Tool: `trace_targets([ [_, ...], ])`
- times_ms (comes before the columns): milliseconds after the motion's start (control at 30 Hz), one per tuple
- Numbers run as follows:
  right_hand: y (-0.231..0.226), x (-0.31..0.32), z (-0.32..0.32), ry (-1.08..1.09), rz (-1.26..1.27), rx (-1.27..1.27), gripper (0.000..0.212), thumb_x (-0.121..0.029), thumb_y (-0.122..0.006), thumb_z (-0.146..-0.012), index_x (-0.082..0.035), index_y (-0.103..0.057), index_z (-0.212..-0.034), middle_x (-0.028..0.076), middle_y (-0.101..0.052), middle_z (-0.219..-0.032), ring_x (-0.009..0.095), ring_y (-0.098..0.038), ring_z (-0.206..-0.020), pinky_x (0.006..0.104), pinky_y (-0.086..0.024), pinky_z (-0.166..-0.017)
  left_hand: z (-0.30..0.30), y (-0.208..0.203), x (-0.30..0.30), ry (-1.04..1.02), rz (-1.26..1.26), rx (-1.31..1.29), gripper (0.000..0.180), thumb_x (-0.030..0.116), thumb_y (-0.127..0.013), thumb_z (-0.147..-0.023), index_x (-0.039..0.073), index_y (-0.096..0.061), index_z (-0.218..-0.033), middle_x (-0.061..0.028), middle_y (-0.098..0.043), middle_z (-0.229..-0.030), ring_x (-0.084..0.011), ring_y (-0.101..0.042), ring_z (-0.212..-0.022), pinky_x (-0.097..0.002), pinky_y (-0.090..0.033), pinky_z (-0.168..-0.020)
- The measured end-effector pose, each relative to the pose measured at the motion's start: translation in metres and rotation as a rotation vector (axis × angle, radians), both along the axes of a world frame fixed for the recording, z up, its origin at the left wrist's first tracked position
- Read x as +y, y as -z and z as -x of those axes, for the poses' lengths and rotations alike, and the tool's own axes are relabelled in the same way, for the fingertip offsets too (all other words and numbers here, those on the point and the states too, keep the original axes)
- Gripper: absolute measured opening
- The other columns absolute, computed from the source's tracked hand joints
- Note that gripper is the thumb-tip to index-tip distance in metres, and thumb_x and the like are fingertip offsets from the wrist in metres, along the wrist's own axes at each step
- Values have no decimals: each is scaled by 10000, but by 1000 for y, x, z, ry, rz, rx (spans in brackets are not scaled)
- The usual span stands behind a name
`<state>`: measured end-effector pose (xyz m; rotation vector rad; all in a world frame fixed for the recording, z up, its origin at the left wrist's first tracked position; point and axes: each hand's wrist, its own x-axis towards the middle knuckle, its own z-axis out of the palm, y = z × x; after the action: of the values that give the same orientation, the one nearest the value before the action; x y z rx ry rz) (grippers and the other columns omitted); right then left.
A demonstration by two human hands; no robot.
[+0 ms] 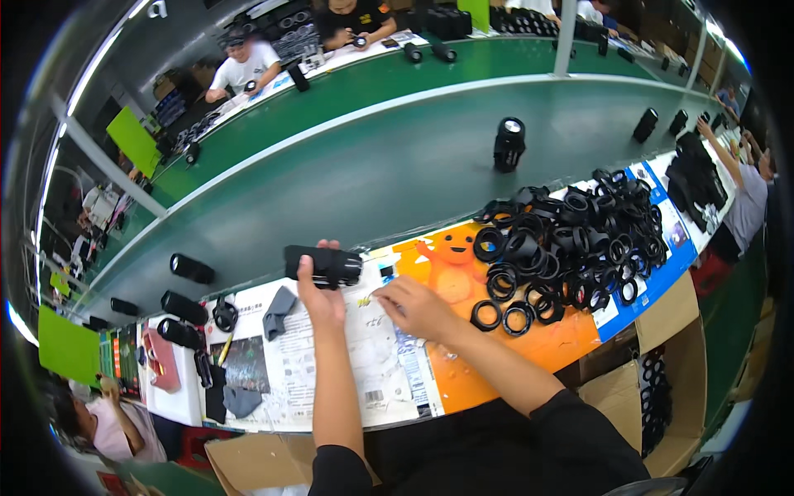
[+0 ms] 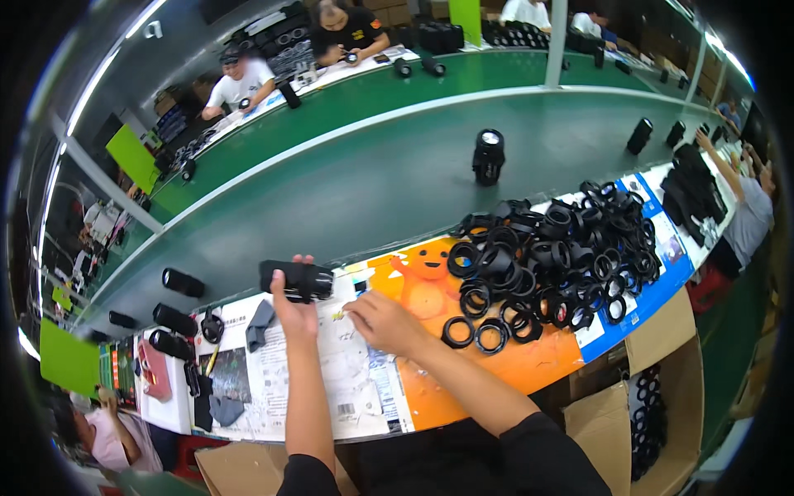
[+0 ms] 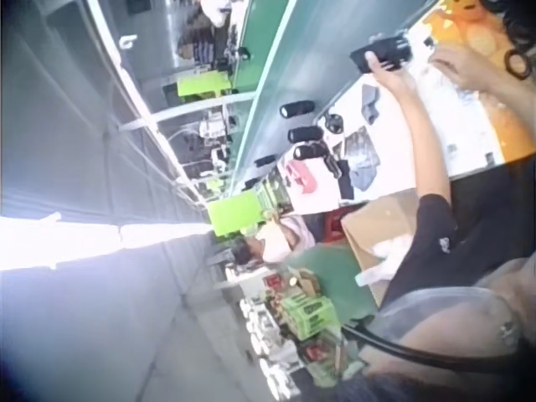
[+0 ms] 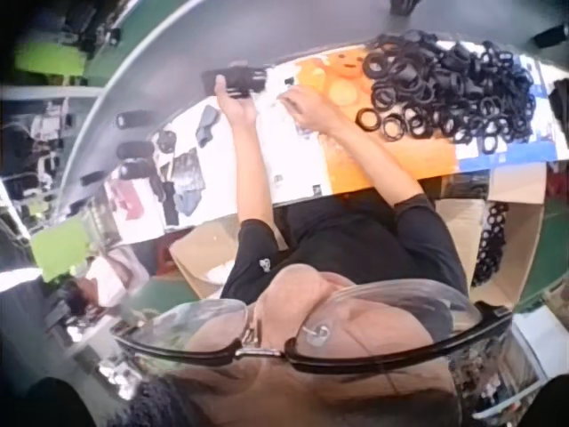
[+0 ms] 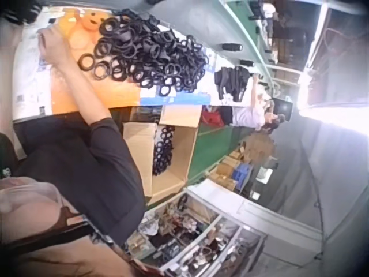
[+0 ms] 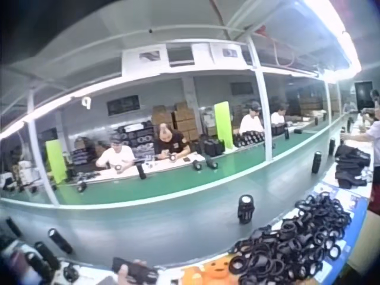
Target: Assembling small electronic devices on a production line by attaching rubber rings and checking components.
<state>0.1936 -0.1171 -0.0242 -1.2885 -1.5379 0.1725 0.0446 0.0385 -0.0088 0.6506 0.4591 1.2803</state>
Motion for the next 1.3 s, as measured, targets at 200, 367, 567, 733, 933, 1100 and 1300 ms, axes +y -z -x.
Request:
trace_targets([
  [200, -50, 6, 30, 103, 101, -142, 671, -224, -844, -972, -59, -559, -1557, 233, -535, -1488, 458, -535, -1386, 514, -496, -1147, 31, 24, -28, 178, 120, -44, 479, 398, -620, -1136, 56, -576, -1468, -152, -727, -1363, -324, -685, -1340, -514, -555, -1158],
  [367, -7, 23, 34, 28, 183, 92, 968, -281, -891, -956, -38, -340, -1714, 267, -464, -1589, 470, -494, -1487, 517, -438, -1249, 22, 13, -38, 408, 40, -193, 600, 413, -477, -1164, 41, -488, -1635, -201, -585, -1629, -350, -552, -1523, -545, -445, -1278],
  [567, -22, 18, 19, -95, 433, 536, 853, -206, -890, -983, 35, -407, -1643, 217, -620, -1456, 313, -675, -1289, 416, -557, -1094, 16, 5, -32, 278, -40, -51, 532, 288, -625, -1134, 24, -474, -1571, -259, -626, -1542, -381, -629, -1435, -536, -507, -1235],
  [733, -11, 15, 4, -336, 623, 1003, 662, -331, -849, -1036, 40, -576, -1512, 85, -787, -983, 123, -750, -793, 260, -575, -702, 13, 3, -42, 306, -20, -152, 600, 275, -797, -1027, 49, -531, -1514, -234, -662, -1453, -377, -655, -1377, -541, -574, -1152],
  [933, -22, 10, 13, -260, 676, 632, 737, -384, -886, -995, 48, -592, -1516, 133, -794, -1061, 176, -779, -877, 312, -607, -786, 18, 3, -34, 237, 7, 13, 563, 279, -839, -1005, 34, -554, -1424, -174, -728, -1207, -353, -757, -1164, -513, -654, -1016],
  [1100, -28, 8, 24, -114, 437, 252, 833, -428, -911, -950, 36, -567, -1550, 248, -753, -1255, 342, -778, -1082, 415, -609, -951, 28, 2, -28, 139, -102, 13, 588, 258, -854, -963, 50, -558, -1426, -156, -709, -1212, -357, -761, -1144, -498, -662, -998],
  [1300, -28, 4, 34, -119, 368, 222, 865, -434, -914, -942, 33, -549, -1573, 288, -720, -1336, 415, -756, -1183, 451, -597, -1012, 32, 10, -27, 196, -119, -128, 729, 399, -912, -923, 64, -564, -1469, -116, -668, -1210, -315, -714, -1155, -501, -617, -1073],
])
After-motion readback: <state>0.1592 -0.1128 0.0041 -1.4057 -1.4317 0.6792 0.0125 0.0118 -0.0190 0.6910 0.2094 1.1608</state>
